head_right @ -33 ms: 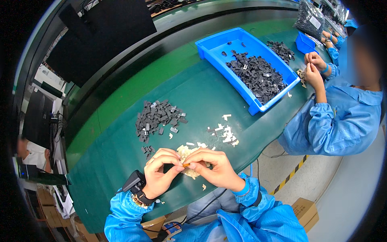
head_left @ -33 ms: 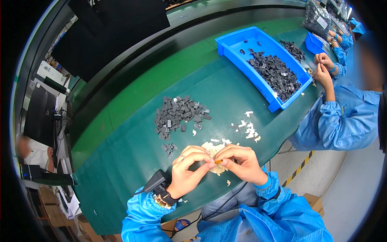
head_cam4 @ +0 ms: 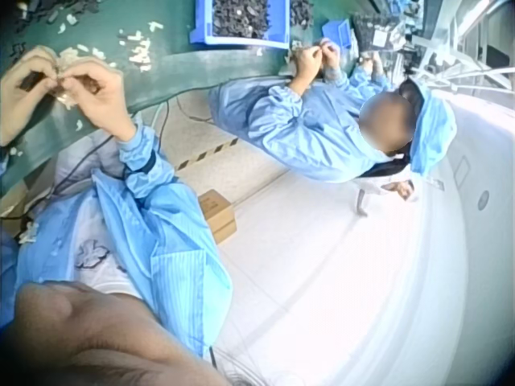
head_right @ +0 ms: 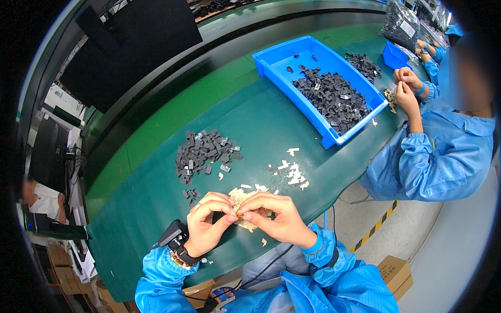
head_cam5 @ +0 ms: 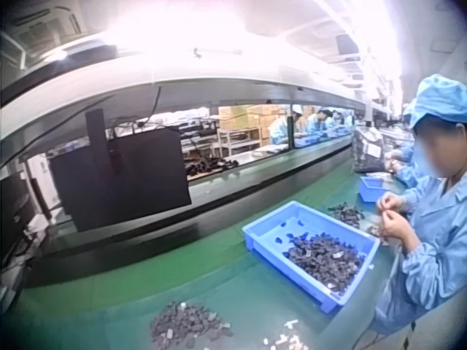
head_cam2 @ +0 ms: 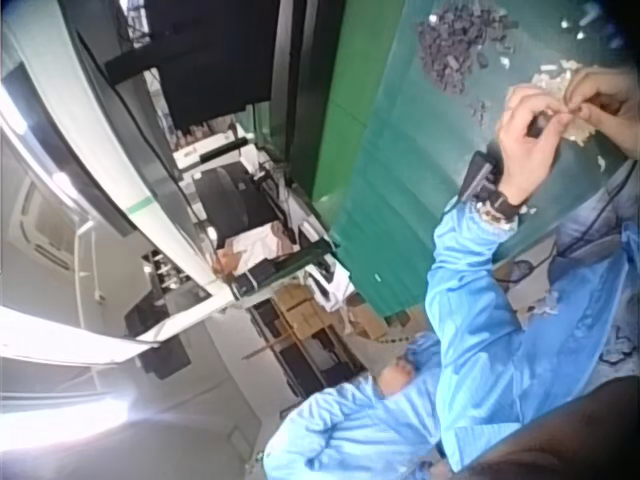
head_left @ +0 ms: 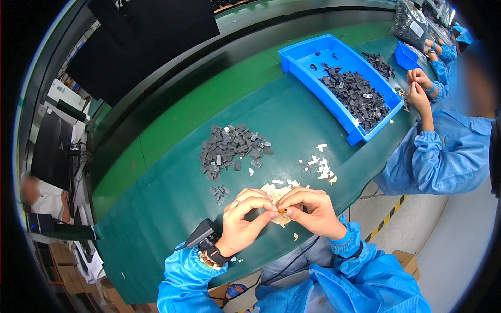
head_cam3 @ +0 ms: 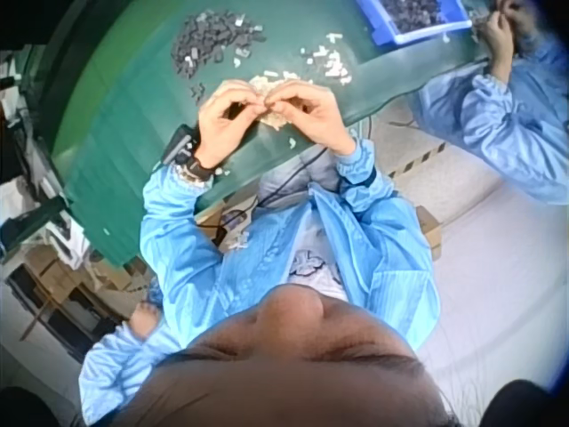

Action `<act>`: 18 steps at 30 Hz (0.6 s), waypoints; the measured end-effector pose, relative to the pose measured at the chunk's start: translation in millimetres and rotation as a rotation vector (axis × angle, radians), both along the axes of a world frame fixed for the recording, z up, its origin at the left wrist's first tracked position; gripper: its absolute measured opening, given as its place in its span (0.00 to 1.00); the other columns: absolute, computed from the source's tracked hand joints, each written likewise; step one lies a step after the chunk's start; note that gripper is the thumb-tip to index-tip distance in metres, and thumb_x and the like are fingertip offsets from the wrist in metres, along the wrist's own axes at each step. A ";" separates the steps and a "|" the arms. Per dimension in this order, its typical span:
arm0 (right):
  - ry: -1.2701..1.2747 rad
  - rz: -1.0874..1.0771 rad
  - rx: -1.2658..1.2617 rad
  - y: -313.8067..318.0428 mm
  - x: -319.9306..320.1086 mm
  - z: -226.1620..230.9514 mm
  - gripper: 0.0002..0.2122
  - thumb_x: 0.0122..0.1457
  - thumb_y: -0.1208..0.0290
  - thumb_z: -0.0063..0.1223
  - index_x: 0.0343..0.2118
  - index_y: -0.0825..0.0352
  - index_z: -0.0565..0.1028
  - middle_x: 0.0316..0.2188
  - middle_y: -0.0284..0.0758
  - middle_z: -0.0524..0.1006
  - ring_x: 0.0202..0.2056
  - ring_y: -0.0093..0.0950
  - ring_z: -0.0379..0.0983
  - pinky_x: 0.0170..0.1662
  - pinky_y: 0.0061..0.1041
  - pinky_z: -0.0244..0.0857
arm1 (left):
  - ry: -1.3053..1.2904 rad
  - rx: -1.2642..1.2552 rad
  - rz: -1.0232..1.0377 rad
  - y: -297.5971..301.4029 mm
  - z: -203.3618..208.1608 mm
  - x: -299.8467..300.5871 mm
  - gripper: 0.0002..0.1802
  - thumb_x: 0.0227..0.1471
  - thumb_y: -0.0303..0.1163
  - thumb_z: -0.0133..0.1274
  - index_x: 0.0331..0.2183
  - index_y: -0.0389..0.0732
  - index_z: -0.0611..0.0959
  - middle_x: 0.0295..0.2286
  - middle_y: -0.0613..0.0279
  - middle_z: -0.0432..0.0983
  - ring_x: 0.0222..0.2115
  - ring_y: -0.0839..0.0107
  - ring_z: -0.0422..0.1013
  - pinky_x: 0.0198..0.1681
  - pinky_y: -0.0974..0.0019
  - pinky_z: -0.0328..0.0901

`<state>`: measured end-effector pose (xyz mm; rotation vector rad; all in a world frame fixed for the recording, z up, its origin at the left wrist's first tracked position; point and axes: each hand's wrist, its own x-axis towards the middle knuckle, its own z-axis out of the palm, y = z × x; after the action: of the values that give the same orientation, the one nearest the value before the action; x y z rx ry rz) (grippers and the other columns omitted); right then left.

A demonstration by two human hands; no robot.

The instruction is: Assembling and sorting small plastic components on a factory assembly line.

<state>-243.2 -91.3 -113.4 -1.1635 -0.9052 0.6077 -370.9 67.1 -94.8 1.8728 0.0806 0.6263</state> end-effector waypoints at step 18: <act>-0.226 -0.139 0.043 2.0 -2.7 2.9 0.08 0.52 0.86 0.60 0.33 0.66 0.79 0.33 0.33 0.82 0.32 0.20 0.75 0.26 0.18 0.58 | 0.017 -0.095 -0.019 -3.9 -3.6 0.8 0.10 0.44 0.20 0.68 0.32 0.37 0.84 0.32 0.59 0.79 0.38 0.65 0.74 0.44 0.63 0.68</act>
<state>-245.9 -89.3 -110.5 -1.2619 -1.0134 0.3465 -370.1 63.2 -98.4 1.7858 0.1015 0.5840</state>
